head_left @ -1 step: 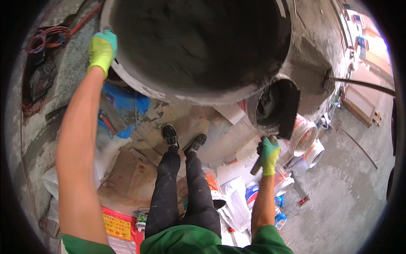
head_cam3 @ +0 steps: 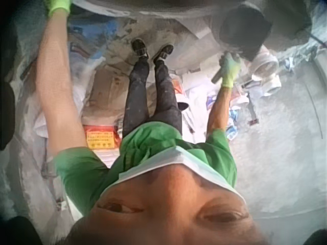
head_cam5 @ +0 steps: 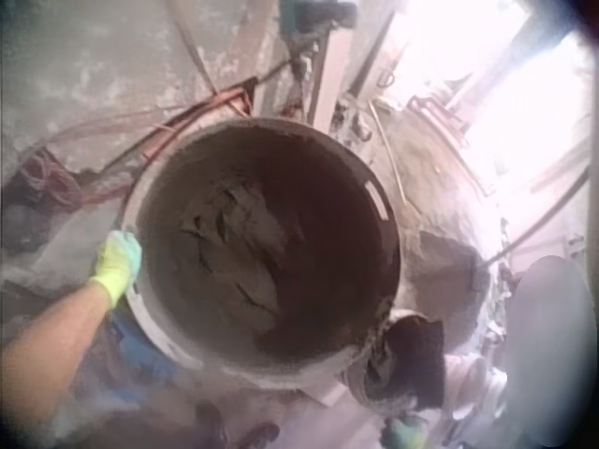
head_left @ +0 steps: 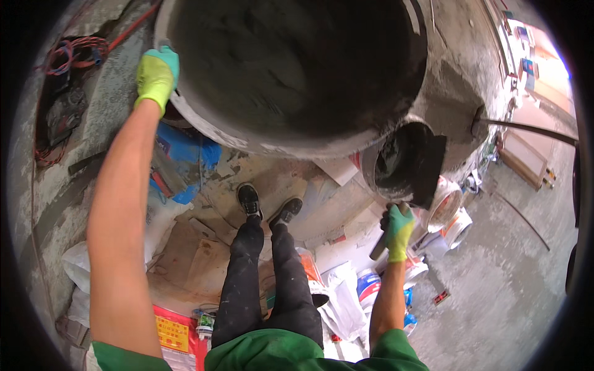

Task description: The person mixes cement in a bucket using a trowel, then scoops the mixture into a smaller bucket. They carry the bucket to a tiled floor area and apply the cement between tiles using a trowel.

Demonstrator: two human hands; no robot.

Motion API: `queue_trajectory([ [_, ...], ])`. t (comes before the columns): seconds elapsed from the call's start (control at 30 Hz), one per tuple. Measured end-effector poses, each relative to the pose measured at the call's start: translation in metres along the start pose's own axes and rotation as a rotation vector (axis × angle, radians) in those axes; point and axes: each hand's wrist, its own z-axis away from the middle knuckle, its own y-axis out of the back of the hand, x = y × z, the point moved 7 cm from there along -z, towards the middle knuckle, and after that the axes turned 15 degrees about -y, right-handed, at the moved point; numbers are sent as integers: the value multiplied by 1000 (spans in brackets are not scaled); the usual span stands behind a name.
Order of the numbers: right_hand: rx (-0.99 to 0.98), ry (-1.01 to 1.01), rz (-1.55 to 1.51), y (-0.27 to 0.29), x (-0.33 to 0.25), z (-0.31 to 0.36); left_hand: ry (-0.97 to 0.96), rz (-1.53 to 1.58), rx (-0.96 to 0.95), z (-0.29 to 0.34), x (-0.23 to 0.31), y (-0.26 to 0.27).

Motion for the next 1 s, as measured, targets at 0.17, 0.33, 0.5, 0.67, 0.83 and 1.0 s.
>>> queue_trajectory([
  [0.17, 3, 448, 383, -17, -132, 66, 164, 82, -26, 6, 8, 2],
  [0.33, 138, 1122, 996, -128, -263, 88, 174, 172, -11, 10, 15, 7],
  [0.5, 174, 1394, 1336, -280, -301, 1, 127, 135, 33, 11, 16, 11],
  [0.67, -11, 1236, 1390, -437, -209, -103, 201, 83, 33, 21, 11, 3],
  [0.83, -714, 477, 787, -551, -82, -103, 188, 90, 69, 24, 12, 9],
  [1.0, -1100, -202, 59, -579, -107, -60, 248, 162, -10, 24, 9, 9],
])
